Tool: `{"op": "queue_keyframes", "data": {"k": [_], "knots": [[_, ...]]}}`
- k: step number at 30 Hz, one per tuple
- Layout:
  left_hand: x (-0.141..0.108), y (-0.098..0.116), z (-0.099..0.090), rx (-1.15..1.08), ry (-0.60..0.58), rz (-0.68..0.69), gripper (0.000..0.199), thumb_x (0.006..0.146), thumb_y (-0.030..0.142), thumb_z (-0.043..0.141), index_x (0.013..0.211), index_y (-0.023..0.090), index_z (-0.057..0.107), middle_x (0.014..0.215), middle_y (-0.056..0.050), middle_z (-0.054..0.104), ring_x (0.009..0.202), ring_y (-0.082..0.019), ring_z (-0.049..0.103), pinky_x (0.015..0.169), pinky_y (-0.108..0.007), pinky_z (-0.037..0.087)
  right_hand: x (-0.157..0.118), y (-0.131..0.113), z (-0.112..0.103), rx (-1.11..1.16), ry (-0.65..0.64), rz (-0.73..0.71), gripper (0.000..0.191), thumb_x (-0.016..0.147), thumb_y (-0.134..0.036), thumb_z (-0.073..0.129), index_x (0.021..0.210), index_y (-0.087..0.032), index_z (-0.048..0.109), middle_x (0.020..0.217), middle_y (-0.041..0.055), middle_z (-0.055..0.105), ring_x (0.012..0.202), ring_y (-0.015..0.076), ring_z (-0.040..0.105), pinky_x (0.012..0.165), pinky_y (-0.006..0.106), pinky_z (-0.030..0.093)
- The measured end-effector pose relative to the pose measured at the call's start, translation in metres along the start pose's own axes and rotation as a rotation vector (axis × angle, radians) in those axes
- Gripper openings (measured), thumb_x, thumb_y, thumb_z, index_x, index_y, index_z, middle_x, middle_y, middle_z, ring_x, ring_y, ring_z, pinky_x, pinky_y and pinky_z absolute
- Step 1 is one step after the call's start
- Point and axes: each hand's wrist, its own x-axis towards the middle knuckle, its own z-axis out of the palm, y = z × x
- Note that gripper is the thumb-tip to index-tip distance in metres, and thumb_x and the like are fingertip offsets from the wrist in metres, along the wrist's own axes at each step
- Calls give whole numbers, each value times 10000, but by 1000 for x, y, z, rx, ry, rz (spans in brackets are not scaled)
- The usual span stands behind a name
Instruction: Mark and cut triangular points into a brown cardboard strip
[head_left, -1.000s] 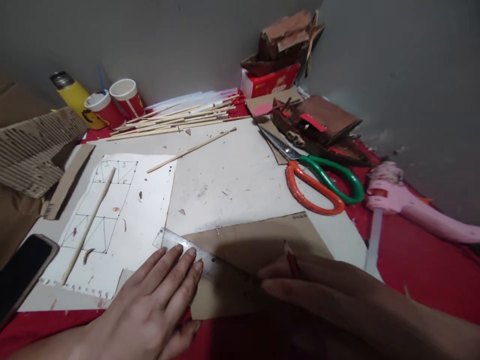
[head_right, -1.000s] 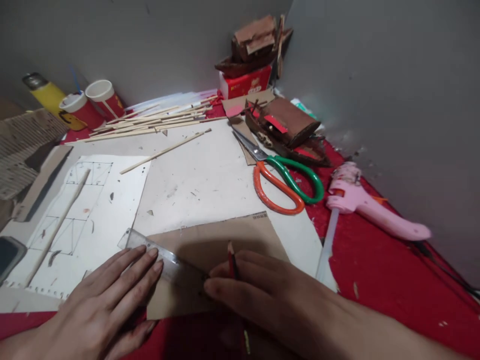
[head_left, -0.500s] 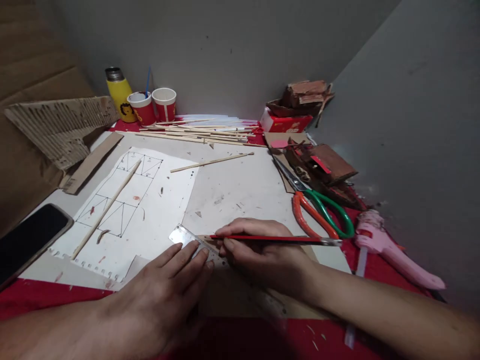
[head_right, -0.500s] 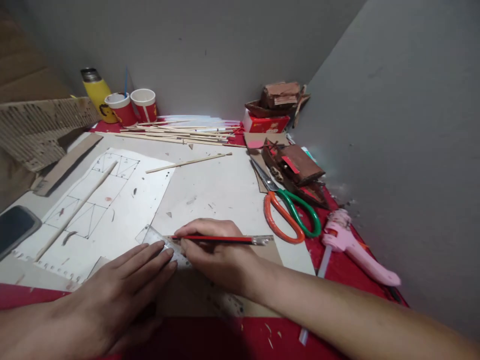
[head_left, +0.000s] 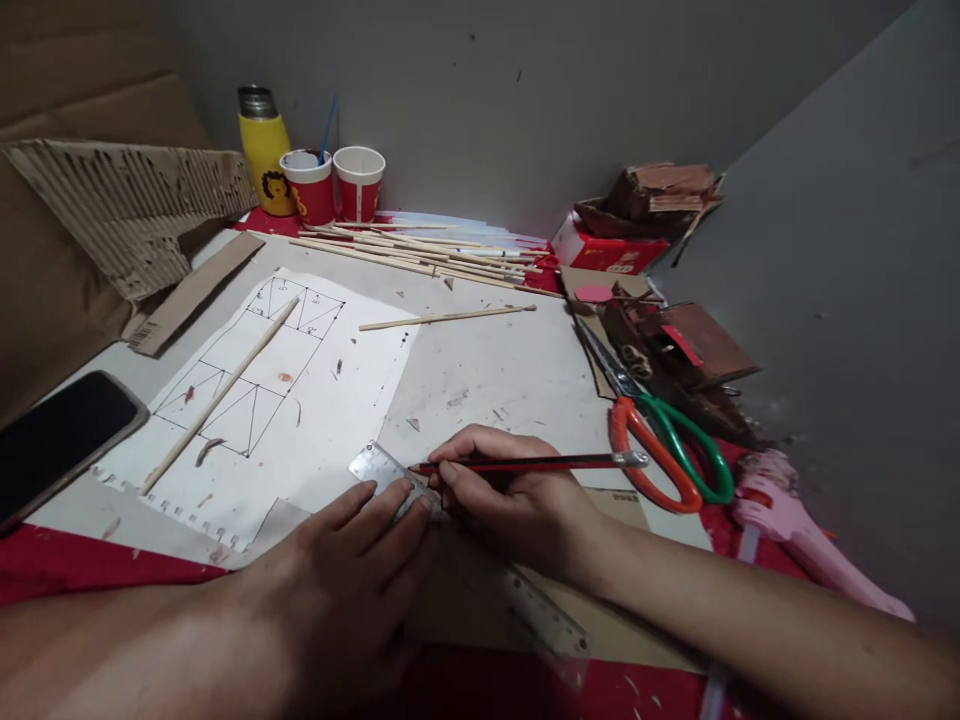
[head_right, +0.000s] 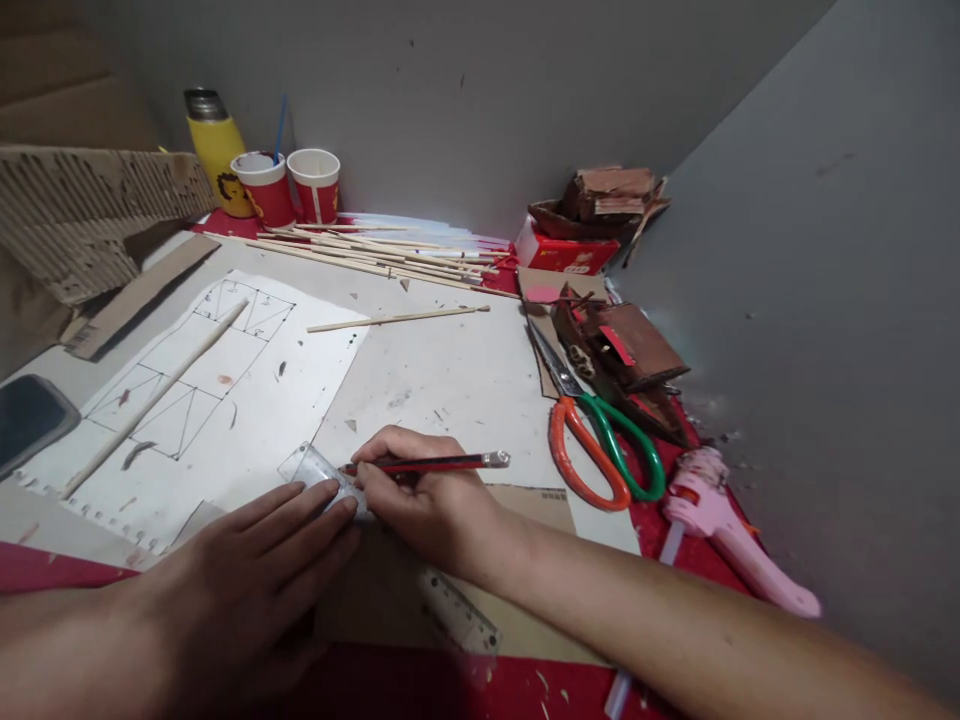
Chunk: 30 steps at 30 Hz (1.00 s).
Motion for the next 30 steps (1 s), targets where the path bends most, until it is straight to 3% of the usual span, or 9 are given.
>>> {"op": "queue_keyframes", "data": {"k": [11, 30], "knots": [[-1, -2, 0, 7, -13, 5, 542, 892, 471, 614, 1267, 81, 650, 1335, -137, 687, 1268, -312, 594, 1098, -420, 373, 2, -4, 0, 32, -30, 20, 118, 828, -252, 554, 777, -187, 639, 582, -33, 569, 490, 104, 457, 435, 228, 361], [-2, -2, 0, -40, -13, 20, 525, 899, 381, 598, 1314, 62, 619, 1378, -168, 652, 1310, -331, 561, 1143, -427, 377, 7, -13, -11, -41, -127, -16, 145, 828, -244, 510, 742, -190, 614, 611, -23, 586, 543, 113, 485, 510, 245, 401]]}}
